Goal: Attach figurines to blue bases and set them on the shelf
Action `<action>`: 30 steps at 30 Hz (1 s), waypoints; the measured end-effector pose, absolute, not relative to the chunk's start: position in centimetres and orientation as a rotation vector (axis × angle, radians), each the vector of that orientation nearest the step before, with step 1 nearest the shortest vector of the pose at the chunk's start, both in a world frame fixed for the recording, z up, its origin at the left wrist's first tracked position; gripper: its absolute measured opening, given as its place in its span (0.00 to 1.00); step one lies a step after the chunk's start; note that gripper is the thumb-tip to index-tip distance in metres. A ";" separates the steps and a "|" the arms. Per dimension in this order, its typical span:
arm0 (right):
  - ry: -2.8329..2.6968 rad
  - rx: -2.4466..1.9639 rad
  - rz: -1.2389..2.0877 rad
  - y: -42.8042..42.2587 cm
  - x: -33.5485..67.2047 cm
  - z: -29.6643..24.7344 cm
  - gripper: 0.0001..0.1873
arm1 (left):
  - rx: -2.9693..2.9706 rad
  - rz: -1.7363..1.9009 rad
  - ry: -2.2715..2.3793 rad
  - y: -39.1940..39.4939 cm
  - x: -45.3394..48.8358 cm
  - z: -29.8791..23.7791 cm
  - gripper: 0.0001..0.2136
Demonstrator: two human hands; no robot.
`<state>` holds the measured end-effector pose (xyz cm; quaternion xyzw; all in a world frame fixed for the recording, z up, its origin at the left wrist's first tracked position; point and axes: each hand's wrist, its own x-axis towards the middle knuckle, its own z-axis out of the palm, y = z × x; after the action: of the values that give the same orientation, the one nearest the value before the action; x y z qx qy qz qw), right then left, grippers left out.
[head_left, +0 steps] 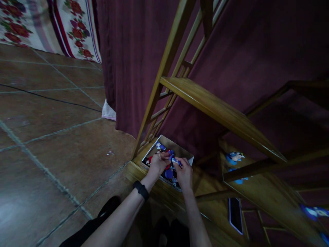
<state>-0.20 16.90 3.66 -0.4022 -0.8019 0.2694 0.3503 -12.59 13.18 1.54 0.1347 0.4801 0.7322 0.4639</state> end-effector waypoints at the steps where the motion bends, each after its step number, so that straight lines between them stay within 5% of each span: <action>1: -2.107 -1.027 0.680 16.8 -0.2 3.9 0.11 | 0.322 1.792 1.172 13.1 -12.6 1.6 0.16; 17: -1.982 -1.112 0.805 17.5 -0.5 2.5 0.11 | 0.534 1.851 1.352 12.4 -12.1 0.7 0.15; 30: -2.333 -0.992 0.598 15.9 -1.0 4.4 0.13 | 0.400 1.842 1.387 11.4 -12.0 -0.5 0.12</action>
<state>-1.02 15.91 4.37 -0.3673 -0.8635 0.2214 0.2653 -12.02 11.36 -0.51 0.1573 0.5456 0.7249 0.3900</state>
